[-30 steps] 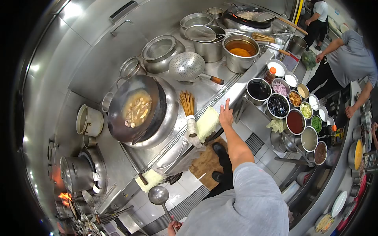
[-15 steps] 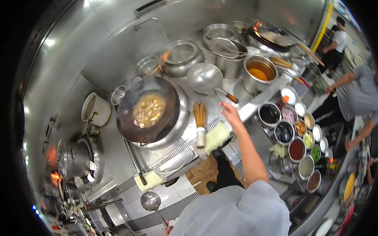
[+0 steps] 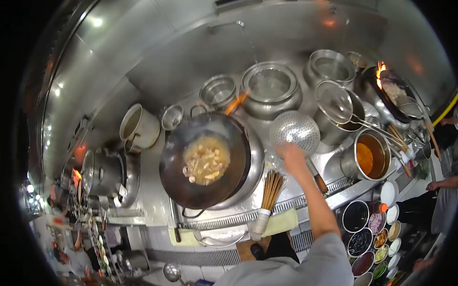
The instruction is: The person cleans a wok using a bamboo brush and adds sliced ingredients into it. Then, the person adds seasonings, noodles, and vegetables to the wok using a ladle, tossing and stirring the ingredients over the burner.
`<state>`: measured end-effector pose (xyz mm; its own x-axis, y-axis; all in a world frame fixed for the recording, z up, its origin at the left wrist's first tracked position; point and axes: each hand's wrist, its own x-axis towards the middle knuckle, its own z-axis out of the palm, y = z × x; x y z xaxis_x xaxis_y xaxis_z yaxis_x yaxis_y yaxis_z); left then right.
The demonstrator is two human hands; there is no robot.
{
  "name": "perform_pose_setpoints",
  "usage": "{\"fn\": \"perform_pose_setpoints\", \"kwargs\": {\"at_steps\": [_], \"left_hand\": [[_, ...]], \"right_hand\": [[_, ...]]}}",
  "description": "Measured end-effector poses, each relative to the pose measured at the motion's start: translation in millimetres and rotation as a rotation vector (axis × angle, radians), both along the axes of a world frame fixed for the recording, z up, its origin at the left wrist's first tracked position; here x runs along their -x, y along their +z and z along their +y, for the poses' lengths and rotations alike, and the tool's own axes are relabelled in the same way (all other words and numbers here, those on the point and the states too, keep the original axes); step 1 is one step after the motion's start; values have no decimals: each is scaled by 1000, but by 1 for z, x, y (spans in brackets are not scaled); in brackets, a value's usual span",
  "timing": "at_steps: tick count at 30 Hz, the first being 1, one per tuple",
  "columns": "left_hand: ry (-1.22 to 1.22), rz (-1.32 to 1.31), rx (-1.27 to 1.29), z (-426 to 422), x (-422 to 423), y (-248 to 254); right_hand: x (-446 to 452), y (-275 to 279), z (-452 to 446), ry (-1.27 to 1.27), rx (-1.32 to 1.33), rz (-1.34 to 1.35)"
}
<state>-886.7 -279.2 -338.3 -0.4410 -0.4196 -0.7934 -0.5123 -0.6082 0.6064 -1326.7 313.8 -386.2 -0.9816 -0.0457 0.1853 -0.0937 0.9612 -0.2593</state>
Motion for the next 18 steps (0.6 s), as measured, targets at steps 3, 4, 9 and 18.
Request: {"fn": "perform_pose_setpoints", "kwargs": {"at_steps": [3, 4, 9, 18], "left_hand": [[35, -47, 48, 12, 12, 10], [48, -59, 57, 12, 13, 12], [99, -81, 111, 16, 18, 16], [61, 44, 213, -24, -1, -7]], "right_hand": [[108, -2, 40, -131, 296, 350], [156, -16, 62, -242, 134, 390], [279, -41, 99, -535, -358, 319], [195, 40, 11, 65, 656, 90]]}}
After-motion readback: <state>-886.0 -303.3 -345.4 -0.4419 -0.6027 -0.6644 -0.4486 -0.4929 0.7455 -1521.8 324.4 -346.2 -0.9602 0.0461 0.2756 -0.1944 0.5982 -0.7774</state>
